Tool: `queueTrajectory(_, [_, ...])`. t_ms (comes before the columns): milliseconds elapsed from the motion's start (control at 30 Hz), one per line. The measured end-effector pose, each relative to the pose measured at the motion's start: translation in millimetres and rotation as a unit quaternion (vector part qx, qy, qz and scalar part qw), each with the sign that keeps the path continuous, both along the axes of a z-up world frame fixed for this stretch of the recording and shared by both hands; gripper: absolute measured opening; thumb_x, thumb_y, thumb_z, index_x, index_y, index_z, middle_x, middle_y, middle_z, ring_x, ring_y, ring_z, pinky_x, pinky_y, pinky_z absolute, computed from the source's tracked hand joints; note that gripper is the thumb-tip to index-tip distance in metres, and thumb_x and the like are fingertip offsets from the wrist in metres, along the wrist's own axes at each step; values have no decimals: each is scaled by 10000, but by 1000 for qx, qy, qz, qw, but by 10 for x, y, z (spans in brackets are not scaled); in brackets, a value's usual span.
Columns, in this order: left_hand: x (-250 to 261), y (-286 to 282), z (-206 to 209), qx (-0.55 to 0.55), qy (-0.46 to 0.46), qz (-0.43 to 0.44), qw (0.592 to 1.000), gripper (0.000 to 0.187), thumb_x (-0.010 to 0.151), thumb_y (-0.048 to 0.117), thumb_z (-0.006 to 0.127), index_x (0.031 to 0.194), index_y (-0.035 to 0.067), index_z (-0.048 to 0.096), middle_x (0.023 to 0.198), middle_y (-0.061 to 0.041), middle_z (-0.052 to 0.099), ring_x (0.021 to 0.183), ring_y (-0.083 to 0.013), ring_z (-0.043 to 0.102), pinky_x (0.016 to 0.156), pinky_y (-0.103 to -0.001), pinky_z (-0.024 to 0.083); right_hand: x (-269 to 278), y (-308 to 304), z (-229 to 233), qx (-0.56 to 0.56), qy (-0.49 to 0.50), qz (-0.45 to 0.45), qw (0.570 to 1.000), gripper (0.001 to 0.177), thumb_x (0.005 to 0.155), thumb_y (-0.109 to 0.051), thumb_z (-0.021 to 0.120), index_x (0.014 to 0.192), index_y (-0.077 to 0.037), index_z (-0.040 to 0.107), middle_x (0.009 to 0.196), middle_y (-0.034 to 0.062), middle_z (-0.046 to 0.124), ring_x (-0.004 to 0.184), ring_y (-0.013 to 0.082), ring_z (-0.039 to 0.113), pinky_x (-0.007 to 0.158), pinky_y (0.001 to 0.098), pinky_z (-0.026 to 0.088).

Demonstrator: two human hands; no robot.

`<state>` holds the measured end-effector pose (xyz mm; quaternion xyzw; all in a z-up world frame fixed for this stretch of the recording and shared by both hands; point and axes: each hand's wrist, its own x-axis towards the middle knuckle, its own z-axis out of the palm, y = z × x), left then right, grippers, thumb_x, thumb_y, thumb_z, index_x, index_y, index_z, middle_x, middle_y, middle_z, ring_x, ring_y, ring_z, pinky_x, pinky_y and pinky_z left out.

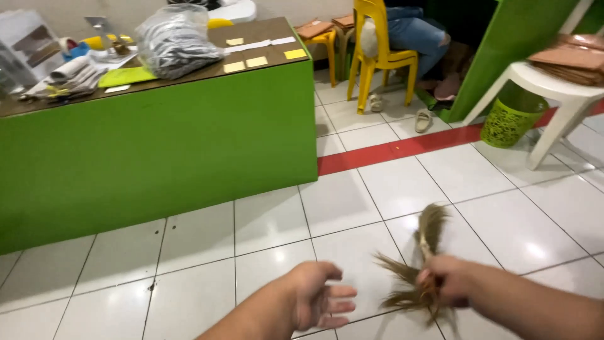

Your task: Sweeping the floor with a handheld broom.

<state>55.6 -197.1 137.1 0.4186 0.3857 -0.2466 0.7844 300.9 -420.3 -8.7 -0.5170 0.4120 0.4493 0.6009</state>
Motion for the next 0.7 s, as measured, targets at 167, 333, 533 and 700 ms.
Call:
queueTrajectory(167, [-54,-95,-726,-25,131,50,990,366,1018,306,539,1314,94,505,1120,-125,726,1043,-350,701,967,-548,541,-1081,107,43,10,127,149,981,115,1006,59,431,1035,-51,447,636,40,424,496,148,428,429,273,374])
queueTrajectory(333, [226,-266,-620,-22,104,-12,994,329,1011,378,533,1204,121,601,1096,-74,702,1105,-332,650,971,-513,527,-997,215,294,123,138,266,946,120,1004,-58,558,901,-64,497,585,32,502,466,132,473,409,253,398])
queueTrajectory(533, [616,-309,-360,-41,49,-64,996,314,1005,379,522,1143,142,675,1150,14,745,1130,-229,657,995,-453,514,-578,207,1265,64,59,353,932,307,916,-18,604,1137,-217,526,655,27,570,452,58,444,351,177,343])
queueTrajectory(700, [1000,-252,-426,-49,26,-70,996,214,1003,325,547,1075,159,660,1160,15,744,1098,-229,665,989,-426,527,-238,-104,1743,-33,-81,281,956,710,887,104,552,1483,-261,425,855,146,618,516,83,427,391,197,348])
